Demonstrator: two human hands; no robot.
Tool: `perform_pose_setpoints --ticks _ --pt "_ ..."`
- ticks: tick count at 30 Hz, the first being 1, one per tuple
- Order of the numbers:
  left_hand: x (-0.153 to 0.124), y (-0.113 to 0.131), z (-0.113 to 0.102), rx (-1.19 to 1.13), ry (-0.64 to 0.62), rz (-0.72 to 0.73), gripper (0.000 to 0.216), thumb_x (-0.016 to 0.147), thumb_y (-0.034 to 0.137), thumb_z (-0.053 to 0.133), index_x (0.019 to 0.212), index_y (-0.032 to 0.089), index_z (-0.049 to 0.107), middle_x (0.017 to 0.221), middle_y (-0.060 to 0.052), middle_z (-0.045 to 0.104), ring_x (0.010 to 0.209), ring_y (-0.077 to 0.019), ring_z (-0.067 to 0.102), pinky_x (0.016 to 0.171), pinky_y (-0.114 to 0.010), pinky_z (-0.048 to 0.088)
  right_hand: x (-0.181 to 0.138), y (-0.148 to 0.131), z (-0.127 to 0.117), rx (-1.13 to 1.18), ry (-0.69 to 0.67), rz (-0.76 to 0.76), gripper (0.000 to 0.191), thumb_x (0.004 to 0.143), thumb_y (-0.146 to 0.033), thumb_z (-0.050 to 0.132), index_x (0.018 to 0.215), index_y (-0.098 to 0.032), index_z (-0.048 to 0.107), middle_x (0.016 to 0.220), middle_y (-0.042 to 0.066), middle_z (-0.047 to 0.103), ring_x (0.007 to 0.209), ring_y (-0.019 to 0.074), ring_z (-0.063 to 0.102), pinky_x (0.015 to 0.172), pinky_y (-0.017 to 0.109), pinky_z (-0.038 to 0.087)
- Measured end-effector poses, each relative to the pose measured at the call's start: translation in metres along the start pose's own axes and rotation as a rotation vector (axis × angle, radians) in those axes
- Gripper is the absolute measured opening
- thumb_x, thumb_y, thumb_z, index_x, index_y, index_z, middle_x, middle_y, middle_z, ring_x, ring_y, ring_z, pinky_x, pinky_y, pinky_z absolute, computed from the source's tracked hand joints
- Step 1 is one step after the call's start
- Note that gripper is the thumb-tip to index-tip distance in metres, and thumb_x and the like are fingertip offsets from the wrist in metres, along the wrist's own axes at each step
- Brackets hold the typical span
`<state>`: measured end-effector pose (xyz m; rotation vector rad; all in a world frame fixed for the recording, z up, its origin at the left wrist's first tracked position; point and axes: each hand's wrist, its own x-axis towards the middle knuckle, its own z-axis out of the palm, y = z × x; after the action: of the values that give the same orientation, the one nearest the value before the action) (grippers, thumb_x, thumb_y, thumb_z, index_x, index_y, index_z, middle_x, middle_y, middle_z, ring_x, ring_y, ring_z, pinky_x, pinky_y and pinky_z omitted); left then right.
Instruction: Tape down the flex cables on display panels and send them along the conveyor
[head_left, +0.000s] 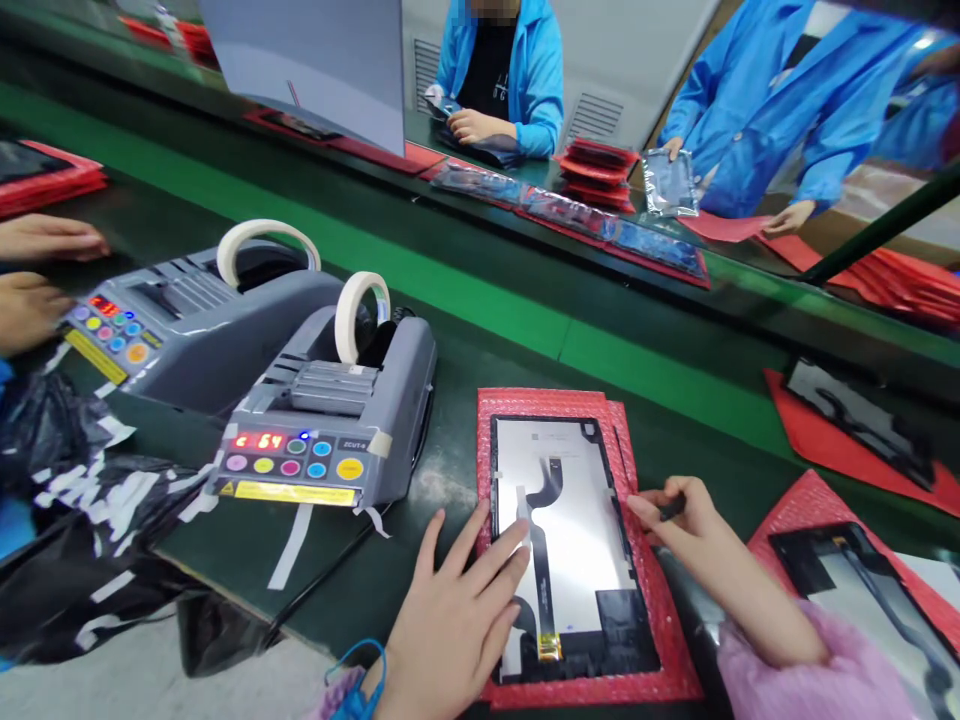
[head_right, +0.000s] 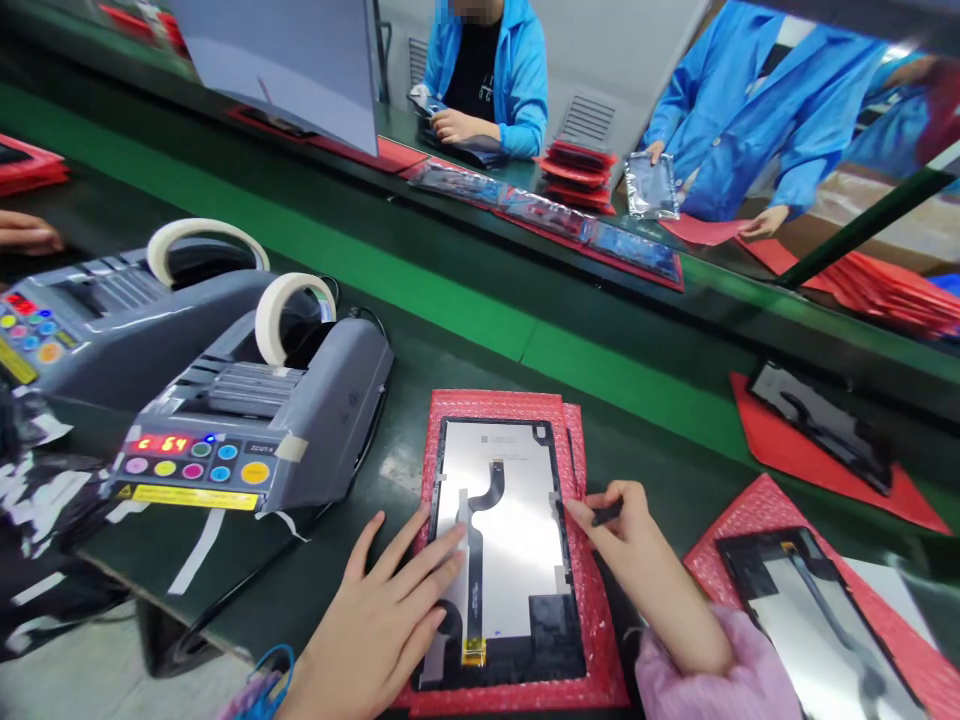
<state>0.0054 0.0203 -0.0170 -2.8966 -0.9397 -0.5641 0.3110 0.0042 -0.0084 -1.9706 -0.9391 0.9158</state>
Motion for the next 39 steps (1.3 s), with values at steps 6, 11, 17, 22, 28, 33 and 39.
perform_pose_setpoints --ticks 6,11,17,22,28,33,39 --pt "-0.004 -0.001 0.002 0.006 -0.001 0.01 0.044 0.094 0.022 0.053 0.136 0.025 0.064 0.158 0.003 0.049 0.141 -0.0305 0.04 0.124 -0.053 0.006 -0.007 -0.025 0.028 -0.005 -0.074 -0.037 0.068 0.061 -0.071 0.081 0.093 -0.029 0.039 0.074 -0.006 0.059 0.064 0.0196 0.06 0.06 0.034 0.051" --pt "-0.007 0.002 0.006 -0.023 0.03 -0.104 0.043 0.091 0.027 0.06 0.134 0.027 0.066 0.148 -0.001 0.058 0.139 -0.0355 0.039 0.123 -0.055 0.009 0.002 -0.03 0.048 0.08 -0.032 -0.304 0.063 0.071 -0.062 0.082 0.095 -0.03 0.033 0.092 -0.003 0.057 0.077 0.0179 0.06 0.072 0.033 0.053" --pt "-0.009 0.001 0.01 0.006 0.044 -0.126 0.047 0.091 0.037 0.061 0.137 0.026 0.062 0.151 -0.002 0.054 0.141 -0.0369 0.035 0.122 -0.055 0.01 0.014 -0.02 0.059 0.246 -0.021 -0.208 0.072 0.065 -0.065 0.086 0.094 -0.032 0.028 0.107 0.001 0.06 0.081 0.0173 0.064 0.069 0.032 0.055" --pt "0.0 -0.001 0.004 -0.006 0.024 -0.147 0.05 0.088 0.04 0.067 0.135 0.026 0.062 0.156 -0.003 0.051 0.137 -0.0379 0.04 0.115 -0.055 0.019 0.01 -0.019 0.05 0.22 -0.102 -0.108 0.066 0.07 -0.06 0.084 0.095 -0.031 0.029 0.095 -0.002 0.065 0.075 0.0183 0.064 0.064 0.032 0.055" --pt "0.009 -0.005 0.001 -0.041 0.0 -0.201 0.055 0.087 0.044 0.071 0.136 0.023 0.06 0.156 -0.006 0.051 0.129 -0.0377 0.045 0.102 -0.053 0.031 0.011 -0.029 0.044 0.032 -0.181 -0.169 0.064 0.065 -0.047 0.089 0.096 -0.029 0.036 0.079 -0.007 0.059 0.066 0.0165 0.058 0.062 0.029 0.05" --pt "0.005 -0.004 0.011 -0.016 0.052 -0.251 0.051 0.092 0.034 0.065 0.139 0.015 0.055 0.16 -0.016 0.042 0.143 -0.0402 0.032 0.105 -0.052 0.032 0.052 -0.042 0.054 0.104 0.019 -0.201 0.067 0.057 -0.05 0.089 0.093 -0.029 0.036 0.071 -0.011 0.05 0.059 0.0141 0.05 0.057 0.027 0.045" --pt "0.005 -0.007 0.013 0.045 0.07 -0.26 0.046 0.094 0.025 0.054 0.14 0.018 0.055 0.157 -0.011 0.048 0.144 -0.0334 0.036 0.108 -0.046 0.032 0.173 -0.08 0.058 0.117 0.378 -0.31 0.062 0.076 -0.067 0.067 0.105 -0.03 0.028 0.09 -0.006 0.051 0.07 0.0146 0.054 0.067 0.03 0.048"
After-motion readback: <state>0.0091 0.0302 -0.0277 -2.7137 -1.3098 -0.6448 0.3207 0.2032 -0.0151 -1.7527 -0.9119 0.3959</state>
